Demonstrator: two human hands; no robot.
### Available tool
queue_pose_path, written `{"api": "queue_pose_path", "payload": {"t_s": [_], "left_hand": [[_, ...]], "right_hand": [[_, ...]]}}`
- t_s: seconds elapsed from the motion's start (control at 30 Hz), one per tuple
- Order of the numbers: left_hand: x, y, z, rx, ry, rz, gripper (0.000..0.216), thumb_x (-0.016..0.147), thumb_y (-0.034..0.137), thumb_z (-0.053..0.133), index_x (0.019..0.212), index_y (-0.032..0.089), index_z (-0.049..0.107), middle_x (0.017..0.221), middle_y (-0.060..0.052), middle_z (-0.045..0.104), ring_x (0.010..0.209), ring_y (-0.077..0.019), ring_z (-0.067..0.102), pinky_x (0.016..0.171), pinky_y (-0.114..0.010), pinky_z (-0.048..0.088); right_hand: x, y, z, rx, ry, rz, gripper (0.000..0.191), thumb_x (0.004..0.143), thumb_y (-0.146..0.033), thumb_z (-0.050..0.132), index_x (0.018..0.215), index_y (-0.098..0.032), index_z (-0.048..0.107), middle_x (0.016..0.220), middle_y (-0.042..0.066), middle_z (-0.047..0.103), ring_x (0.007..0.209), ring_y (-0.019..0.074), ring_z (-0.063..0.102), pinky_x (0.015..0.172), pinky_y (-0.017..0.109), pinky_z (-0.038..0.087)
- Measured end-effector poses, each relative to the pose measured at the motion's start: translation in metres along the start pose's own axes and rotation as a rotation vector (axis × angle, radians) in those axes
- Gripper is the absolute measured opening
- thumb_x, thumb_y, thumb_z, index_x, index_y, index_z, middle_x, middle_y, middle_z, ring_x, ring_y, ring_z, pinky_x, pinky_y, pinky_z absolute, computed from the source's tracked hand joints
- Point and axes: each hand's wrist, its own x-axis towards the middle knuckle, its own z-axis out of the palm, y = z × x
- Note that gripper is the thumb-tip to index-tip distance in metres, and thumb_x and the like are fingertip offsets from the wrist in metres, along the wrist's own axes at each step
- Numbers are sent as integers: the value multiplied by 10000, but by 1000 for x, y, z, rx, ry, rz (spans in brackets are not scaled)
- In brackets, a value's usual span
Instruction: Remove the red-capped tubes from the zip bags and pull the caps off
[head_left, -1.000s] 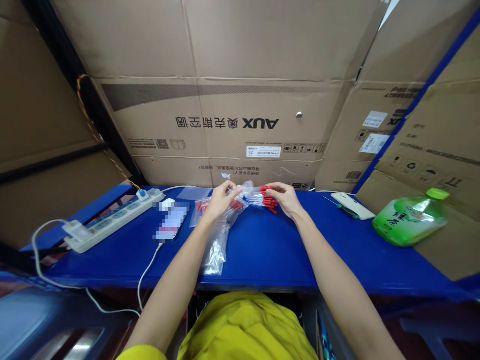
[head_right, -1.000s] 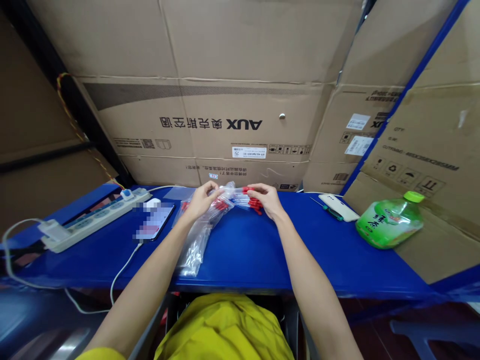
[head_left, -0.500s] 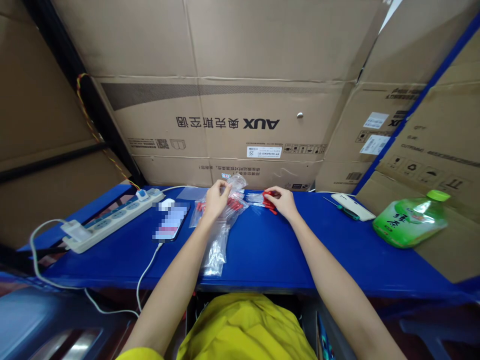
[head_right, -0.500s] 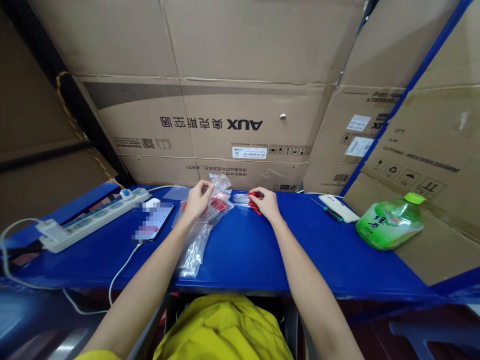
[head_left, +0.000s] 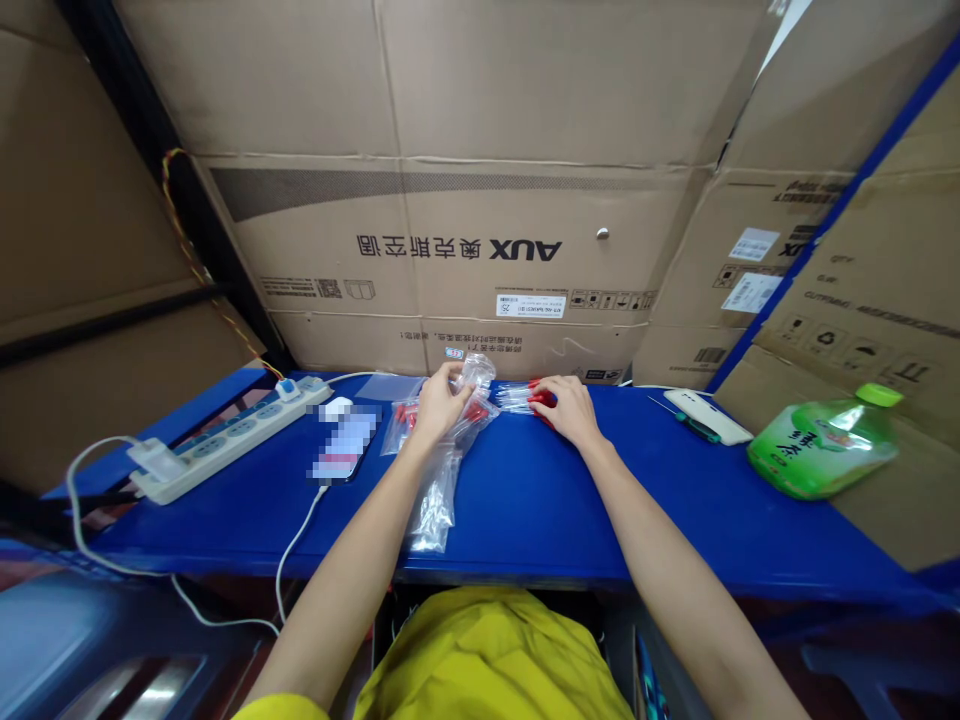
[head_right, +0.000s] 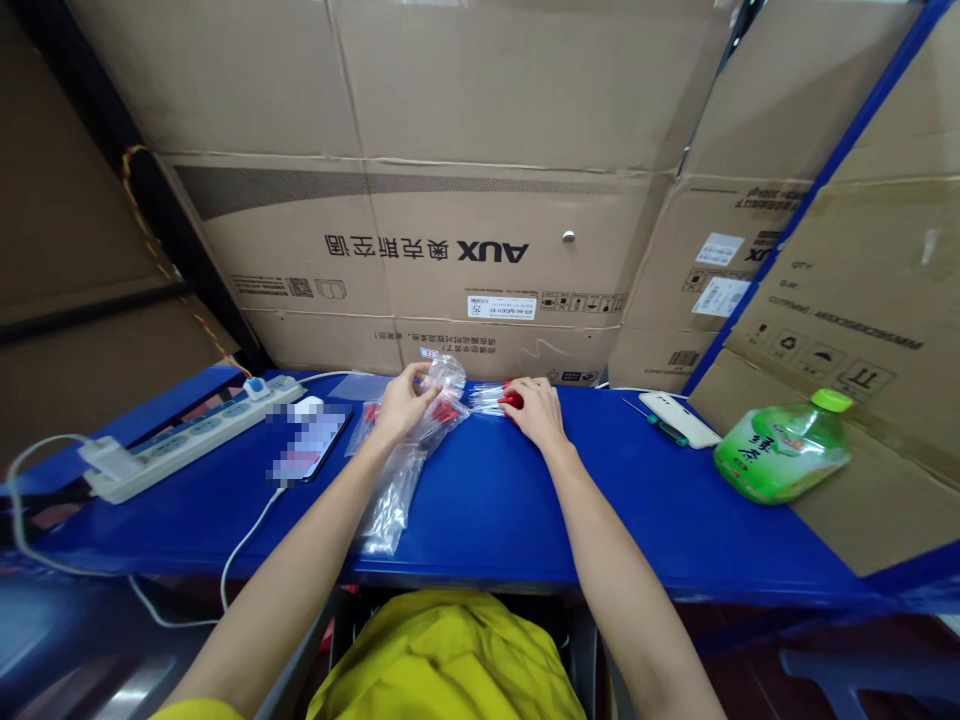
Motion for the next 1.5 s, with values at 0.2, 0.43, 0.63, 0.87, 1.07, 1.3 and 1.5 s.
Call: {"api": "queue_pose_path", "payload": {"t_s": [0.2, 0.43, 0.63, 0.87, 1.07, 1.3, 1.5], "left_hand": [[1, 0, 5, -133, -46, -37, 401, 808, 235, 700, 1200, 181, 636, 951, -35, 705, 816, -181, 633, 803, -309, 472], [-2, 5, 8, -504, -310, -37, 414, 819, 294, 688, 1209, 165, 638, 1011, -64, 710, 879, -180, 663, 794, -284, 516], [-11, 18, 3, -561, -477, -21, 537, 814, 388, 744, 1303, 207, 613, 973, -53, 706, 777, -166, 640, 643, -251, 494], [-7, 17, -3, -585, -432, -152, 576, 724, 357, 842, 1229, 159, 650, 866, -30, 685, 684, -128, 602, 632, -244, 494], [-7, 22, -12, -553, -464, -126, 572, 739, 439, 841, 1228, 202, 663, 974, -53, 704, 758, -149, 646, 607, -233, 520], [-3, 13, -1, -538, -339, -94, 377, 844, 530, 704, 876, 155, 670, 693, -3, 615, 543, -104, 549, 545, -233, 484], [-9, 22, 0, -389, -230, 81, 288, 926, 447, 622, 853, 170, 655, 699, 7, 604, 580, -110, 513, 551, -227, 406]], "right_hand": [[0, 0, 5, 69, -10, 3, 111, 874, -346, 734, 955, -271, 743, 1181, 74, 740, 1150, 324, 566, 963, 481, 429], [2, -15, 4, 283, 113, 96, 310, 923, -480, 657, 1139, -263, 702, 1131, 100, 740, 1142, 314, 601, 1006, 473, 442], [5, -42, 10, 872, 58, 162, 453, 919, -568, 629, 1234, -245, 593, 939, 49, 758, 902, 238, 703, 815, 364, 537], [8, -37, 9, 951, 148, 222, 364, 842, -491, 715, 1074, -235, 599, 848, 29, 736, 764, 196, 674, 680, 307, 517], [8, -42, 5, 945, 117, 230, 337, 808, -408, 705, 1072, -221, 610, 810, 1, 686, 692, 160, 608, 659, 288, 482], [6, -53, -1, 991, 8, 205, 348, 777, -350, 725, 1076, -183, 664, 715, -48, 592, 645, 122, 531, 689, 283, 450], [4, -61, -5, 1099, -113, 262, 443, 768, -429, 791, 1132, -208, 670, 769, -20, 654, 717, 154, 611, 708, 293, 507]]}}
